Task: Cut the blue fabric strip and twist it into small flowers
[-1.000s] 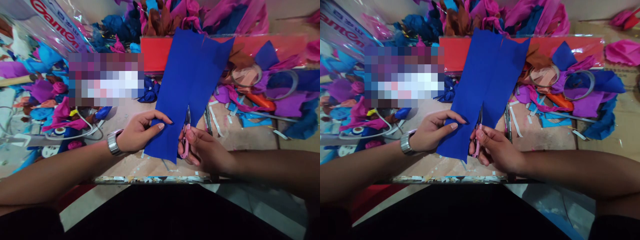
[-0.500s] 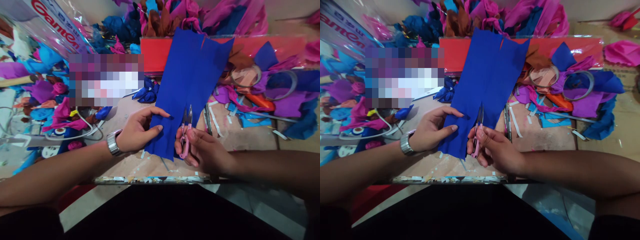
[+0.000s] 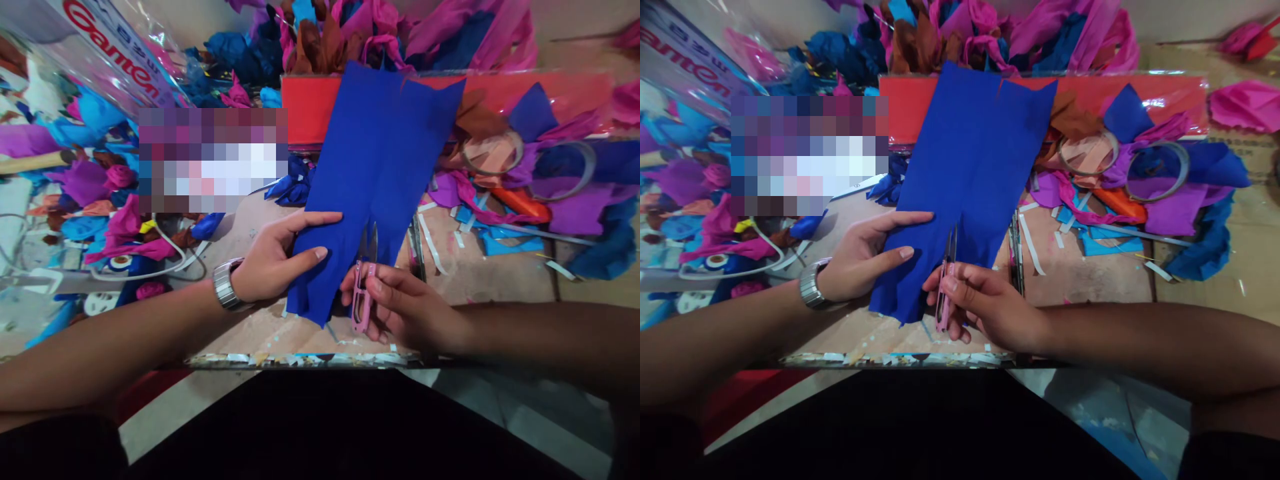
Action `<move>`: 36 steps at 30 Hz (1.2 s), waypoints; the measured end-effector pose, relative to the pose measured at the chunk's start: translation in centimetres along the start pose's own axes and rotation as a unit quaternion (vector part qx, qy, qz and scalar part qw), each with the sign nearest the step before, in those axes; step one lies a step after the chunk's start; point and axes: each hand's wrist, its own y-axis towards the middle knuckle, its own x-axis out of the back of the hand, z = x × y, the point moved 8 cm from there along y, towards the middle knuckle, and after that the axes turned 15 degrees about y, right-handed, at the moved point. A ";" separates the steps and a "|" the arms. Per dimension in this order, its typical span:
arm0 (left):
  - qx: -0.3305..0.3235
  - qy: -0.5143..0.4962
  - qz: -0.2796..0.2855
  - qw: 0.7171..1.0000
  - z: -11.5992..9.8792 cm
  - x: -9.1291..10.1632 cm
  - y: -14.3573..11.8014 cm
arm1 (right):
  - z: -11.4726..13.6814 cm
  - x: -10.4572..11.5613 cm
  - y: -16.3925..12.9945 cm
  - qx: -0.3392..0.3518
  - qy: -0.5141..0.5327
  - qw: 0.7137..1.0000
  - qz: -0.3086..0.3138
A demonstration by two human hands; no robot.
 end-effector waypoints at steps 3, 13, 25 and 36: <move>-0.014 0.014 -0.028 0.999 0.2 0.2 -0.1 | -0.4 -0.3 -0.1 -0.027 -0.002 1.000 0.014; -0.081 0.076 -0.061 0.992 -0.5 1.1 -0.2 | -0.1 0.5 0.0 -0.040 -0.004 0.998 -0.043; -0.092 0.046 -0.066 0.993 -0.7 1.1 -0.5 | -0.1 1.3 0.2 -0.015 -0.031 0.997 -0.068; -0.044 0.031 -0.064 0.996 -0.6 0.5 -0.6 | 1.0 0.0 0.3 0.060 0.004 0.997 -0.041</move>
